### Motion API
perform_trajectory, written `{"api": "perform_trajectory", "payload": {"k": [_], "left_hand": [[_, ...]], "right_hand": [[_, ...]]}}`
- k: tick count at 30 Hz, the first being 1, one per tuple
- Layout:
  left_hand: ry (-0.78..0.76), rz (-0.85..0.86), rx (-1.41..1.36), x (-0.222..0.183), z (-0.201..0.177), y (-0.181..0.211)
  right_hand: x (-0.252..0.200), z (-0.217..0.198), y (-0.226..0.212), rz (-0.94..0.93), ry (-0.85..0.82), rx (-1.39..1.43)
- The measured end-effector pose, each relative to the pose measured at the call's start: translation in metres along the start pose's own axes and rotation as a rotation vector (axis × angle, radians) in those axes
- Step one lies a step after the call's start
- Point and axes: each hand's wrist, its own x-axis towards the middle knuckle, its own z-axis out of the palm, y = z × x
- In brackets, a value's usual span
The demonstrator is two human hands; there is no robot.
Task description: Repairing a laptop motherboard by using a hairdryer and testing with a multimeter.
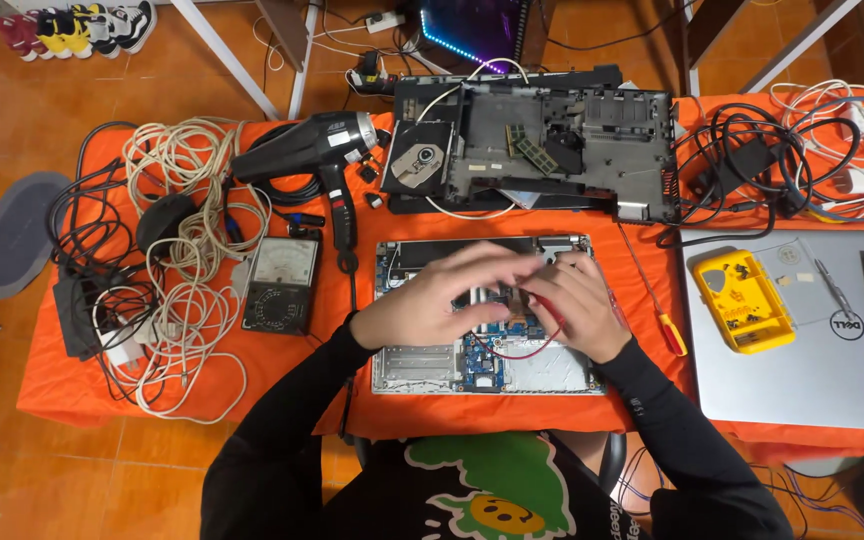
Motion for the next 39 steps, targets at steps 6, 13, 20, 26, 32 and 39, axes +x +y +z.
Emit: {"api": "perform_trajectory", "payload": {"k": [6, 13, 20, 26, 32, 39], "left_hand": [[0.195, 0.472, 0.711, 0.011, 0.006, -0.067], [0.477, 0.122, 0.149, 0.013, -0.028, -0.11], [0.419, -0.028, 0.061, 0.013, -0.033, -0.112], [0.305, 0.061, 0.101, 0.011, -0.022, -0.119], [0.305, 0.097, 0.259, 0.011, -0.019, -0.117], [0.347, 0.13, 0.405, 0.01, -0.019, -0.115]], "right_hand": [[0.003, -0.003, 0.0, 0.043, -0.007, 0.024], [-0.043, 0.012, 0.015, 0.639, 0.12, 0.312], [-0.045, 0.015, 0.01, 0.684, 0.153, 0.752], [-0.022, 0.002, -0.001, 0.536, -0.087, 0.558], [-0.004, 0.008, -0.007, 0.269, -0.272, 0.396], [0.004, 0.011, -0.009, 0.213, -0.348, 0.387]]}}
